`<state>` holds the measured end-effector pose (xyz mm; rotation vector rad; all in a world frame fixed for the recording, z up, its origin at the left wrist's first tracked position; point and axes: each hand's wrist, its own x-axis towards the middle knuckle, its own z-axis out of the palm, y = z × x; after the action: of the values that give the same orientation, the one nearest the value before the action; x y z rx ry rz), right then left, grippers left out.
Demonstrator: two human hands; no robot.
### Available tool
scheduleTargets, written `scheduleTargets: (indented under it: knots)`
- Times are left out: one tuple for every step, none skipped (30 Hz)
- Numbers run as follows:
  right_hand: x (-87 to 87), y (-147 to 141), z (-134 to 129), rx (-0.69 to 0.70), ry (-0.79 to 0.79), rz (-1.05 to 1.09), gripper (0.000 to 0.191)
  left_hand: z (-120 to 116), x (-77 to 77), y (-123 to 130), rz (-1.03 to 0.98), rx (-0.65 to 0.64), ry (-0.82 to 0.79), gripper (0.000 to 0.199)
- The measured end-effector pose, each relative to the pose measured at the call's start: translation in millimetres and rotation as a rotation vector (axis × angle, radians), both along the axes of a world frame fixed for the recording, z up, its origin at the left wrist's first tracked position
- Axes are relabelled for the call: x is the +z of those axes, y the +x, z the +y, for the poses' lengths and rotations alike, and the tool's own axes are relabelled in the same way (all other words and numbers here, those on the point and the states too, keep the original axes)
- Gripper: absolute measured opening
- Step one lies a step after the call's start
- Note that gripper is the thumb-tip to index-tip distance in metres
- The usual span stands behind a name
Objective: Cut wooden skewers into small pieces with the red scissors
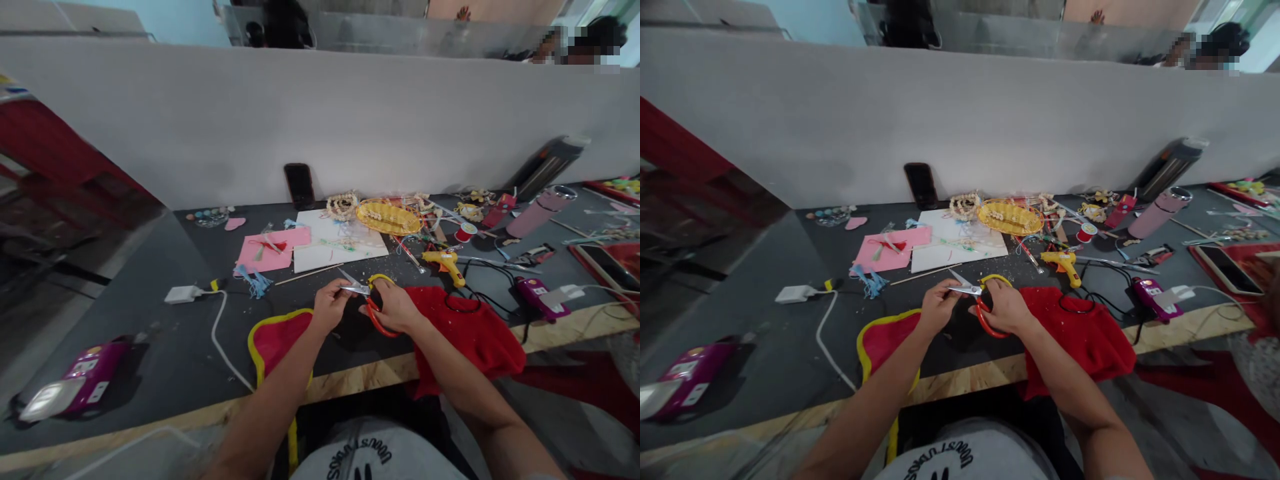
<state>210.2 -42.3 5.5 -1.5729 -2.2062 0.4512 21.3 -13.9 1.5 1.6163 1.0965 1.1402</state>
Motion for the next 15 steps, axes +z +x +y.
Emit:
scheduleTargets:
  knots:
    - [2.2,0,0,0.007,-0.005,0.002,0.048,0,-0.1,0,-0.011,-0.003,0.005,0.013]
    - [4.4,0,0,0.015,-0.01,0.004,0.048,0,-0.3,-1,-0.021,-0.006,0.013,0.013]
    - [6.6,0,0,0.021,-0.014,0.006,0.047,0,-0.3,-1,-0.026,-0.009,0.022,0.014]
    - [8.7,0,0,0.024,-0.021,0.008,0.047,0,-0.2,-1,-0.027,-0.01,0.032,0.014]
    - [10.7,0,0,0.025,-0.029,0.009,0.046,0,0.2,-1,-0.025,-0.01,0.038,0.015]
    - [12.3,-1,0,0.027,-0.038,0.01,0.046,0,0.8,-2,-0.02,-0.01,0.043,0.015]
    - [13.8,-1,0,0.027,-0.046,0.011,0.045,0,1.5,-2,-0.016,-0.008,0.045,0.015]
    - [15.0,-1,0,0.029,-0.054,0.011,0.044,0,2.3,-2,-0.012,-0.007,0.048,0.015]
    - [16.0,-1,1,0.032,-0.061,0.012,0.044,0,3.0,-2,-0.008,-0.007,0.052,0.016]
    - [16.8,-2,1,0.033,-0.068,0.013,0.043,0,3.6,-2,-0.005,-0.008,0.058,0.017]
    - [17.6,-2,1,0.032,-0.072,0.014,0.042,-1,3.8,-2,-0.004,-0.009,0.064,0.017]
    - [18.2,-2,1,0.03,-0.076,0.015,0.041,-1,3.8,-2,-0.004,-0.009,0.065,0.017]
    - [18.6,-1,1,0.027,-0.079,0.017,0.04,-1,3.5,-2,-0.004,-0.007,0.061,0.017]
    - [19.0,-1,1,0.027,-0.083,0.018,0.04,-1,3.1,-3,-0.004,-0.005,0.051,0.016]
    - [19.1,-1,1,0.028,-0.084,0.019,0.039,-1,2.7,-3,-0.004,-0.003,0.036,0.016]
